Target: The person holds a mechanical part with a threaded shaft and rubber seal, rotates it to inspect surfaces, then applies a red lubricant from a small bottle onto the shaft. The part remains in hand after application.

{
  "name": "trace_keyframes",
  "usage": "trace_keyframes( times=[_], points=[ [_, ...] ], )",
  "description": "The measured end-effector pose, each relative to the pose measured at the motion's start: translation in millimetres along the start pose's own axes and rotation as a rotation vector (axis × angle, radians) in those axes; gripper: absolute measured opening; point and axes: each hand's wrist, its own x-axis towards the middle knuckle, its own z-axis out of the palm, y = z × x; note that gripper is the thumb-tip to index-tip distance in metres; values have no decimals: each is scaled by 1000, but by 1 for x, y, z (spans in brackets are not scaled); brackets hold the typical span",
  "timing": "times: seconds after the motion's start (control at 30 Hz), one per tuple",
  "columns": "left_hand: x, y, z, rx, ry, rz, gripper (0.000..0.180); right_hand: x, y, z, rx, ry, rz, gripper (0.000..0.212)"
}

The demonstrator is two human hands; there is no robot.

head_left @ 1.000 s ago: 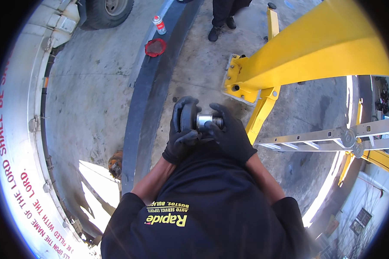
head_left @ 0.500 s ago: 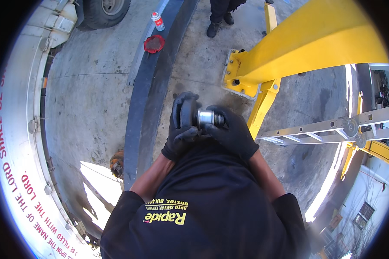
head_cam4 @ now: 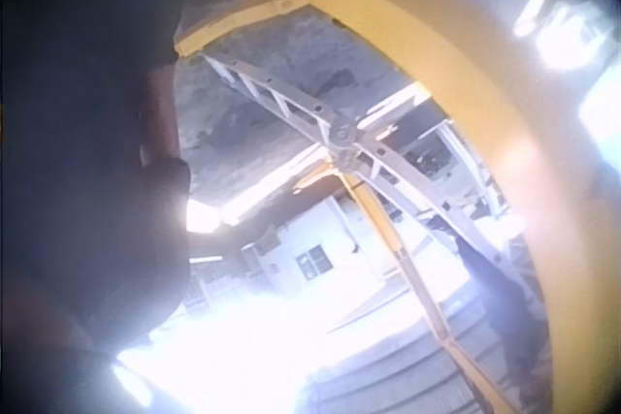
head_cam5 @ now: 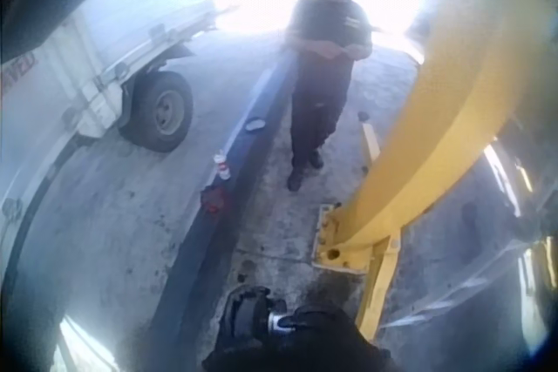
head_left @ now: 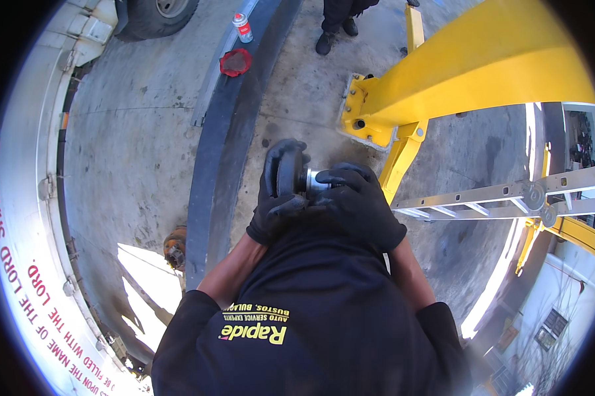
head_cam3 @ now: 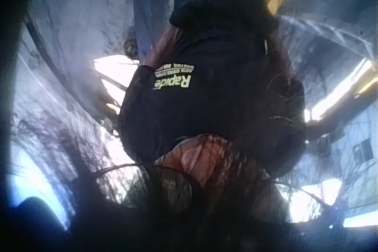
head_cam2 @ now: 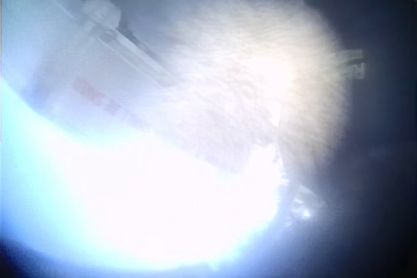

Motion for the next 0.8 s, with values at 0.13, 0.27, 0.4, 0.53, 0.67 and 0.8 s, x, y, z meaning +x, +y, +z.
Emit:
trace_keyframes(
  times=[0.13, 0.27, 0.4, 0.53, 0.67, 0.8],
  points=[
    [-1, 4, 1, 54, 20, -36, 122, -1, -13, 10, 575, 87, 697, 31],
    [-3, 6, -1, 65, -23, 48, 113, 6, -12, -6, 370, -158, 472, 35],
    [0, 9, -2, 126, -53, 91, 111, 11, -11, -20, 91, -22, -79, 39],
    [0, 3, -5, 171, -85, 131, 109, 4, 3, -3, 576, -137, 685, 42],
    [1, 1, -5, 154, -75, 142, 107, 8, -22, -8, 443, -103, 536, 42],
    [-1, 8, -1, 157, -34, 126, 106, -1, -12, -3, 96, 40, 82, 45]
  ],
)
